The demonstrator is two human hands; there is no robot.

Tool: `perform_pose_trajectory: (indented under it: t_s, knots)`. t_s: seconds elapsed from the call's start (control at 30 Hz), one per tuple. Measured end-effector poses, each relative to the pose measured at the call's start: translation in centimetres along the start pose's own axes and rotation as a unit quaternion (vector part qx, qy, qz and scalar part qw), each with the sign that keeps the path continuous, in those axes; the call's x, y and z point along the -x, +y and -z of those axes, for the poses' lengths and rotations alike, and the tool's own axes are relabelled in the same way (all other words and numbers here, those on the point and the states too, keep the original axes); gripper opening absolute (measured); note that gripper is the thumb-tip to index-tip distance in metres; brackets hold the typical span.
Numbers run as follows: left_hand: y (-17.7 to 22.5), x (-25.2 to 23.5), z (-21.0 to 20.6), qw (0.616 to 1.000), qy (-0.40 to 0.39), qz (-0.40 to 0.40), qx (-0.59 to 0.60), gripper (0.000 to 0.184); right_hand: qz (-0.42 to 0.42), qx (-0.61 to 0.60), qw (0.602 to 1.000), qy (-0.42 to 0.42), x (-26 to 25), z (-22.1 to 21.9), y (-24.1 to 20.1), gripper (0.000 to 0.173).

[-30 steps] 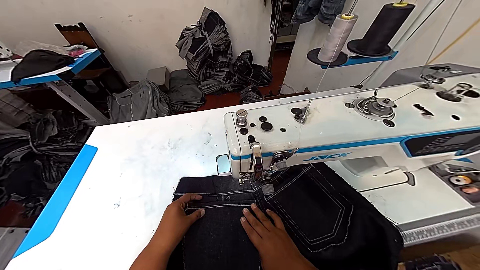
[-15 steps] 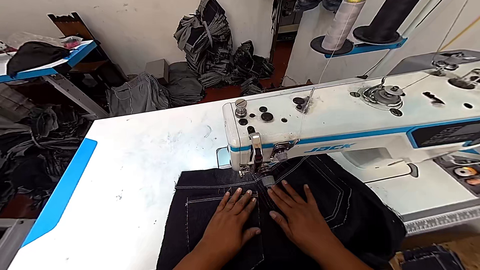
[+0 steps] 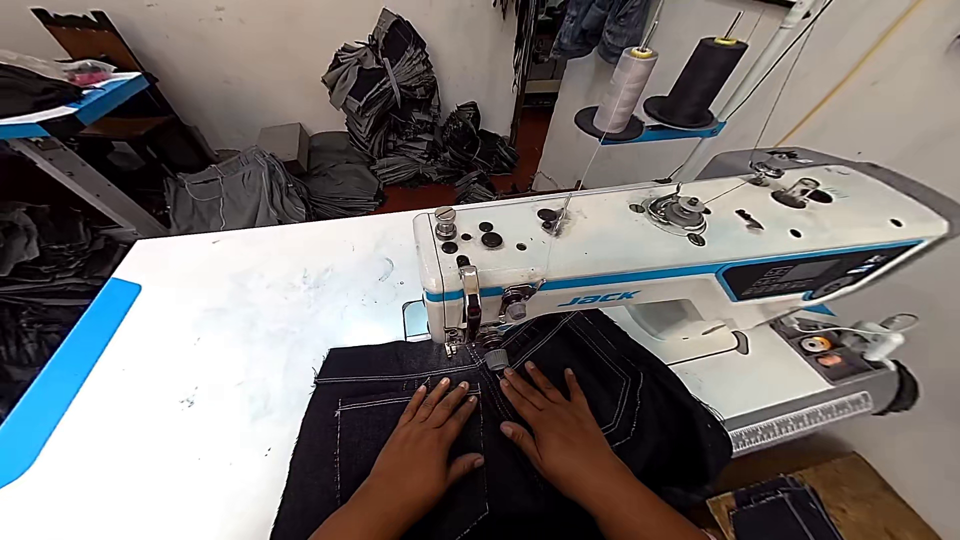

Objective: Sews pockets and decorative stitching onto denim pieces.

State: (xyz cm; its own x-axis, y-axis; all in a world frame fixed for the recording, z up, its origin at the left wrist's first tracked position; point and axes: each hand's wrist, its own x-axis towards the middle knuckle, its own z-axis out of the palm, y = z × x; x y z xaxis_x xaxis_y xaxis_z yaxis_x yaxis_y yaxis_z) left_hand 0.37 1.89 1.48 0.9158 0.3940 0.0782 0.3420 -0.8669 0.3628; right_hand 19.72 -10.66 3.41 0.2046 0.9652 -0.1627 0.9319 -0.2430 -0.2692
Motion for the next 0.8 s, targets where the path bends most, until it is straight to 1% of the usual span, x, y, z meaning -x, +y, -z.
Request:
perform_pose_trajectory:
  t_s: [0.07, 0.13, 0.27, 0.3, 0.33, 0.47, 0.6, 0.63, 0.67, 0.7, 0.73, 0.8]
  knots:
    - [0.2, -0.1, 0.5, 0.999, -0.03, 0.013, 0.012, 0.066, -0.028, 0.009, 0.999, -0.026, -0.5, 0.7, -1.2, 0.067]
    - [0.3, -0.2, 0.9, 0.998, -0.062, 0.025, 0.022, 0.067, -0.036, 0.022, 0.999, -0.005, -0.6, 0.2, -1.8, 0.065]
    - [0.5, -0.5, 1.6, 0.994, -0.102, 0.038, 0.033, 0.068, 0.017, 0.043, 0.986, 0.16, -0.5, -2.8, -1.0, 0.056]
    - [0.6, -0.5, 1.7, 0.992, -0.114, 0.042, 0.033, 0.069, 0.035, 0.045, 0.981, 0.185, -0.5, -3.2, -0.8, 0.052]
    - [0.7, -0.6, 1.9, 0.991, -0.121, 0.044, 0.033, 0.069, 0.048, 0.043, 0.98, 0.19, -0.5, -3.3, -0.7, 0.049]
    - [0.7, -0.5, 1.9, 0.991, -0.126, 0.045, 0.029, 0.07, 0.036, 0.056, 0.989, 0.132, -0.4, -2.4, -1.3, 0.045]
    - [0.8, -0.4, 1.5, 0.993, -0.107, 0.041, 0.023, 0.068, -0.008, 0.056, 0.998, 0.021, -0.4, -0.9, -2.0, 0.048]
    - [0.8, -0.5, 1.5, 0.993, -0.106, 0.04, 0.023, 0.068, -0.013, 0.053, 0.998, 0.005, -0.4, -0.7, -2.1, 0.048]
    - [0.8, -0.5, 1.5, 0.994, -0.104, 0.038, 0.022, 0.068, -0.011, 0.053, 0.999, 0.007, -0.5, -0.6, -2.1, 0.048]
    - [0.9, -0.5, 1.6, 0.993, -0.106, 0.039, 0.024, 0.068, -0.003, 0.048, 0.999, 0.017, -0.5, -0.7, -2.2, 0.047]
    - [0.8, -0.5, 1.6, 0.993, -0.108, 0.039, 0.024, 0.069, 0.016, 0.036, 0.998, 0.053, -0.5, -1.0, -2.3, 0.045]
    - [0.7, -0.5, 1.6, 0.993, -0.104, 0.039, 0.03, 0.068, 0.088, 0.016, 0.979, 0.185, -1.0, -2.9, -2.2, 0.046]
